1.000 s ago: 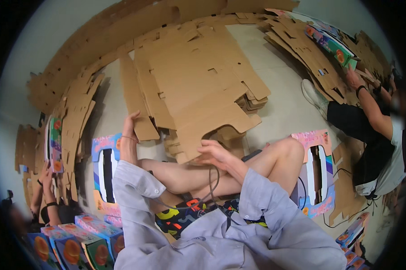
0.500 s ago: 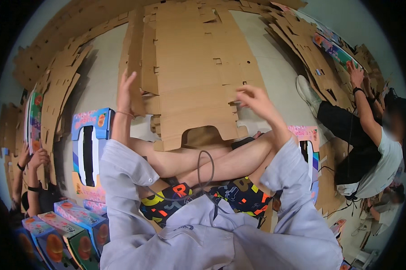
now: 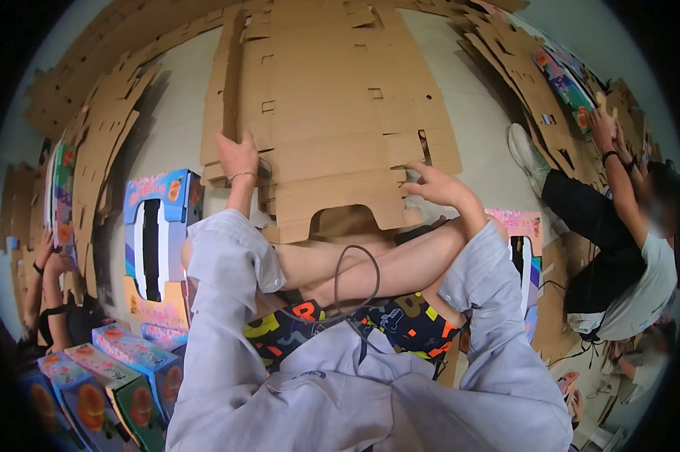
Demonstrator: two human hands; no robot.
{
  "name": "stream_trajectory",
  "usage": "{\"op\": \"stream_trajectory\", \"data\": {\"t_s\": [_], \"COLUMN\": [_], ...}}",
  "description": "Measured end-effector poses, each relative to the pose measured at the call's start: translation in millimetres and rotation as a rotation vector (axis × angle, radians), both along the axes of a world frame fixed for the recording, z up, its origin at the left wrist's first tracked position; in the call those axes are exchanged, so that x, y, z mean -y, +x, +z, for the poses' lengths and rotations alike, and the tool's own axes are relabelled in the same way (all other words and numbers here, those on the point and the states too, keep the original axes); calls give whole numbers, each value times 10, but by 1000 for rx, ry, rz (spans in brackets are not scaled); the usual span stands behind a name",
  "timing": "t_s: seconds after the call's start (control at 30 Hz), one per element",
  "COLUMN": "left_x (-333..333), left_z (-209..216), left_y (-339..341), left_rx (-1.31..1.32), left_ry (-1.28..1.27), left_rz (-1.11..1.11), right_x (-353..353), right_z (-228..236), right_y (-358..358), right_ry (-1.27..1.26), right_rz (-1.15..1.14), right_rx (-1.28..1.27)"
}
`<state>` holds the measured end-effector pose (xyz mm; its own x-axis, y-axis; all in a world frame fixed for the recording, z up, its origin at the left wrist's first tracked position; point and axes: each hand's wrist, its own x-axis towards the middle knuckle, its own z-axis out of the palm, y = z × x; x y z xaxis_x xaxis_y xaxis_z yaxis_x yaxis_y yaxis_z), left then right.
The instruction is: Folding and assembling cardboard shipping or product boxes while sitting on the floor.
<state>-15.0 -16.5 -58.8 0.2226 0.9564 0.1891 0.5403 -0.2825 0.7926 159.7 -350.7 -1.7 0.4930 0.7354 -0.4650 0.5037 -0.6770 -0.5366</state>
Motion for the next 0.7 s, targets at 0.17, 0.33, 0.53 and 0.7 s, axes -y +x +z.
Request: {"op": "stream_trajectory", "data": {"t_s": [0.17, 0.33, 0.53, 0.7], "left_x": [154, 174, -97, -122], "left_z": [0, -161, -327, -177], "left_y": [135, 279, 186, 167], "left_rx": [-66, -58, 518, 611], "left_ry": [54, 133, -173, -234], "left_rz": [115, 213, 172, 305], "right_x": [-52, -43, -68, -91], "right_z": [96, 65, -4, 84], "right_y": [-94, -95, -105, -155], "right_ry": [-96, -93, -88, -144], "right_rz": [166, 164, 162, 140], "right_rx": [-53, -88, -51, -172]}}
